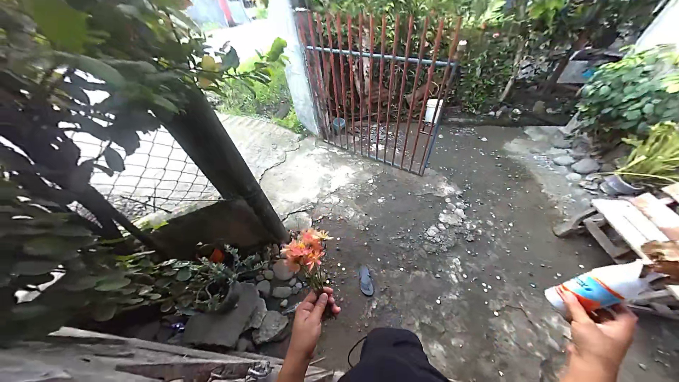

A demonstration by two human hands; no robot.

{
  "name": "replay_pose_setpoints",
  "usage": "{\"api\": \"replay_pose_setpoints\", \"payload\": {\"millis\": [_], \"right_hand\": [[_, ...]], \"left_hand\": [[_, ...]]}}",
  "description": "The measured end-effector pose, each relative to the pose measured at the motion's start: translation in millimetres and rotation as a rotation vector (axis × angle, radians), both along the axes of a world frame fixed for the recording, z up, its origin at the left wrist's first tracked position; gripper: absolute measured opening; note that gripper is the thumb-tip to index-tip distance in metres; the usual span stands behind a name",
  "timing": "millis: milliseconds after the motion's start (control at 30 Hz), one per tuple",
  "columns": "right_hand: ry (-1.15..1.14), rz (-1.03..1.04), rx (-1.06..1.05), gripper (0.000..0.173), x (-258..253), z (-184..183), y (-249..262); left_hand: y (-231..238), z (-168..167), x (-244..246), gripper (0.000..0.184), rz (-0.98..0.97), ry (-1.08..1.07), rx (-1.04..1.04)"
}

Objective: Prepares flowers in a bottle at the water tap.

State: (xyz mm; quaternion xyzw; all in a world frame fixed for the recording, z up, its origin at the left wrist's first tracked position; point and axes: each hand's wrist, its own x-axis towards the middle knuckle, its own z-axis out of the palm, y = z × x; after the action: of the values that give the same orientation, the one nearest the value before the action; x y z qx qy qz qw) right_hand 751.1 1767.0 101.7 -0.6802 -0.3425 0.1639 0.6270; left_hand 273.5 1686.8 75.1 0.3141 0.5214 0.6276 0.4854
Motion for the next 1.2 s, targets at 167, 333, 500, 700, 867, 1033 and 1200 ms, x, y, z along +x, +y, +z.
{"api": "replay_pose_setpoints", "payload": {"millis": [167, 333, 500, 700, 867, 1033, 1200], "right_hand": [[0.028, 0.094, -0.008, 0.078, -26, 4, 47], [0.068, 0.249, -0.023, 0.068, -71, -28, 97], [0.141, 0.445, -0.055, 0.066, -135, -49, 156], [0.126, 0.69, -0.015, 0.069, -199, -87, 242], [0.226, 0.81, 0.034, 0.07, -289, -134, 322], [0.257, 0.988, 0.019, 0.071, -366, -150, 366], [0.206, 1.133, 0.049, 0.075, -406, -167, 395]], "left_hand": [[4, 1, -4, 0.025, 0.051, 0.064, 0.052], [4, -4, -9, 0.023, 0.083, 0.162, 0.068], [12, -10, -19, 0.022, 0.114, 0.247, 0.094], [19, -17, -34, 0.021, 0.077, 0.335, 0.01], [42, -38, -67, 0.021, 0.26, 0.46, 0.006], [69, -39, -104, 0.024, 0.619, 0.367, -0.046], [55, -41, -121, 0.024, 0.745, 0.409, -0.071]]}}
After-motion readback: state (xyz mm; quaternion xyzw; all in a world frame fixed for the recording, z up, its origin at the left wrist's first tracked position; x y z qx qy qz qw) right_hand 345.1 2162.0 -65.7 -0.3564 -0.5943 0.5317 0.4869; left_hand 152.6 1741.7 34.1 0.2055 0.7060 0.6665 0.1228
